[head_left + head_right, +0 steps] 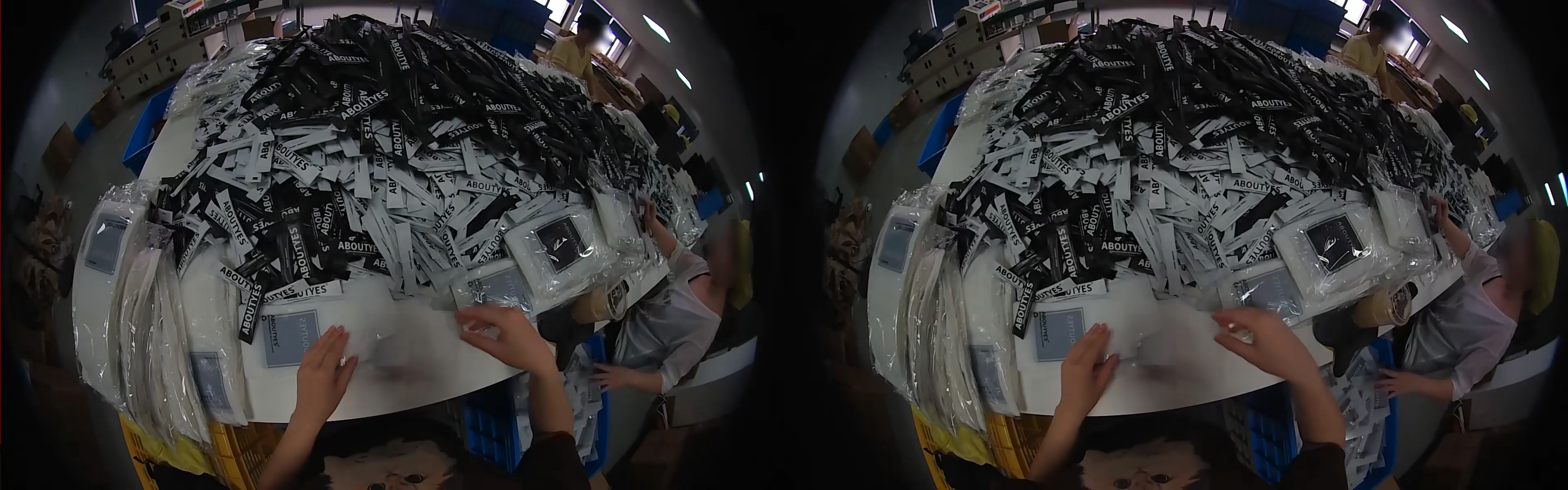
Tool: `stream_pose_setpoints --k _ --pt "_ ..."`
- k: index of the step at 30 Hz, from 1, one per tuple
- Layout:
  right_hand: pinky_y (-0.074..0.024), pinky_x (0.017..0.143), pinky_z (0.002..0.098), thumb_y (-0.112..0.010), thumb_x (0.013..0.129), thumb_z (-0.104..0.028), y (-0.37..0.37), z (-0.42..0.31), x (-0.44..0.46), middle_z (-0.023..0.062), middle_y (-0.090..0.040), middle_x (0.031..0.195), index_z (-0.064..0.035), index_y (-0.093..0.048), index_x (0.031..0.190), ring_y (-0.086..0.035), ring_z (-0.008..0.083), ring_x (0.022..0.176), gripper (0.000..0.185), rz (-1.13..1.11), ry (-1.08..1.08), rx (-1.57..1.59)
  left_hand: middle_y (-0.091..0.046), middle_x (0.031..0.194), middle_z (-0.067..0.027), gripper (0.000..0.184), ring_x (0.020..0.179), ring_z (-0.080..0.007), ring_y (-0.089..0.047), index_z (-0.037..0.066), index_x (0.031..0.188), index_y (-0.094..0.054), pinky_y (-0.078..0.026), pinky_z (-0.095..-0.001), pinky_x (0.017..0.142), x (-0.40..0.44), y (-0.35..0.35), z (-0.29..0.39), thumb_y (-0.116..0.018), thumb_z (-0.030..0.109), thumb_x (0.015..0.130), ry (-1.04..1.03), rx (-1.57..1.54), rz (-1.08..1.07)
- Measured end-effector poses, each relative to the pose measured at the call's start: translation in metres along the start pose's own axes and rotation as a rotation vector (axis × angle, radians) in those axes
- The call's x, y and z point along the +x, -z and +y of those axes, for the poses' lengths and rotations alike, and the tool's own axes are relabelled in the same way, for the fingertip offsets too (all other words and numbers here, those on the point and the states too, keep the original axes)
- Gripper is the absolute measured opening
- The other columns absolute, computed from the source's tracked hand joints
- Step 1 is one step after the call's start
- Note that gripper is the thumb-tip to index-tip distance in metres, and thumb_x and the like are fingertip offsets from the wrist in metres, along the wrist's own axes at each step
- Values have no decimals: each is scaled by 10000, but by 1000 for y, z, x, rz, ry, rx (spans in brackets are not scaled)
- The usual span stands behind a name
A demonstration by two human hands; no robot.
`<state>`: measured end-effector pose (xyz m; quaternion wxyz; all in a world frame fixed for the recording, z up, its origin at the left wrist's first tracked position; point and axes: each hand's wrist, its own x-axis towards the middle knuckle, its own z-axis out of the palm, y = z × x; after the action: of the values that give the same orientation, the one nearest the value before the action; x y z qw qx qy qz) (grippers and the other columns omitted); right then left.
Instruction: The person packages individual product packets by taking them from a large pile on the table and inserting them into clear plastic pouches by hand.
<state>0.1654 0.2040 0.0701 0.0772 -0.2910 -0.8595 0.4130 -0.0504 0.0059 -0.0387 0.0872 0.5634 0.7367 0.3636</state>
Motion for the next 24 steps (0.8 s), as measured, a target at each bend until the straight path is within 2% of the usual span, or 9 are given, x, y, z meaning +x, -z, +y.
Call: stream_pose_setpoints --k 2,4,5,7,12,14,17,20,24 --pt "-492 684 322 -669 748 -135 -23 4 55 145 -639 894 -29 -571 1086 -633 267 813 367 219 112 41 -507 1220 -148 506 1154 -310 -469 19 1131 -537 -395 -394 939 6 9 14 -725 133 676 -5 31 22" --pt "-477 651 341 -655 746 -120 -49 11 104 136 -631 842 -29 -579 1059 -613 273 746 335 422 89 -153 -533 1191 -148 478 1134 -304 -492 13 1112 -550 -408 -387 927 8 12 17 -721 126 681 -9 67 44" --pt "-477 651 341 -655 746 -120 -61 14 120 136 -631 842 -29 -579 1059 -613 273 746 335 420 99 -150 -551 1166 -147 462 1108 -300 -513 11 1104 -555 -428 -377 904 6 9 13 -720 123 687 -12 60 59" --pt "-455 635 356 -635 739 -97 -79 20 143 146 -596 775 -7 -571 1041 -570 293 689 321 682 175 -670 -568 1140 -146 447 1083 -296 -534 8 1095 -559 -448 -368 882 2 11 8 -718 120 692 -13 61 78" --pt "-453 623 362 -637 732 -108 -79 17 154 134 -562 730 -5 -550 1039 -557 300 680 335 601 280 -377 -568 1139 -154 386 1011 -301 -574 12 1099 -557 -491 -353 810 -3 12 0 -672 97 741 39 28 134" --pt "-466 613 328 -649 727 -100 -89 3 156 106 -564 764 -23 -572 995 -574 274 686 289 572 479 -55 -573 1127 -158 346 1003 -304 -577 13 1092 -561 -491 -354 806 -5 11 -3 -642 87 764 65 13 134" --pt "-471 600 303 -680 705 -83 -95 -23 158 91 -564 824 -19 -587 960 -585 245 687 279 393 446 -321 -584 1103 -164 292 985 -308 -583 12 1082 -565 -491 -357 793 -3 16 -4 -592 74 798 146 -29 115" --pt "-470 596 313 -724 656 -82 -101 -12 171 79 -562 880 -24 -601 948 -588 226 687 322 343 437 -278 -589 1090 -168 278 968 -311 -587 10 1073 -565 -490 -360 785 -4 18 -6 -582 78 804 192 -66 113" --pt "-460 569 283 -736 655 -84 -94 -9 168 68 -564 832 -24 -620 913 -583 201 669 289 366 495 -167 -585 1097 -165 280 966 -312 -586 12 1053 -571 -485 -369 791 -4 19 -4 -606 98 790 131 -77 156"
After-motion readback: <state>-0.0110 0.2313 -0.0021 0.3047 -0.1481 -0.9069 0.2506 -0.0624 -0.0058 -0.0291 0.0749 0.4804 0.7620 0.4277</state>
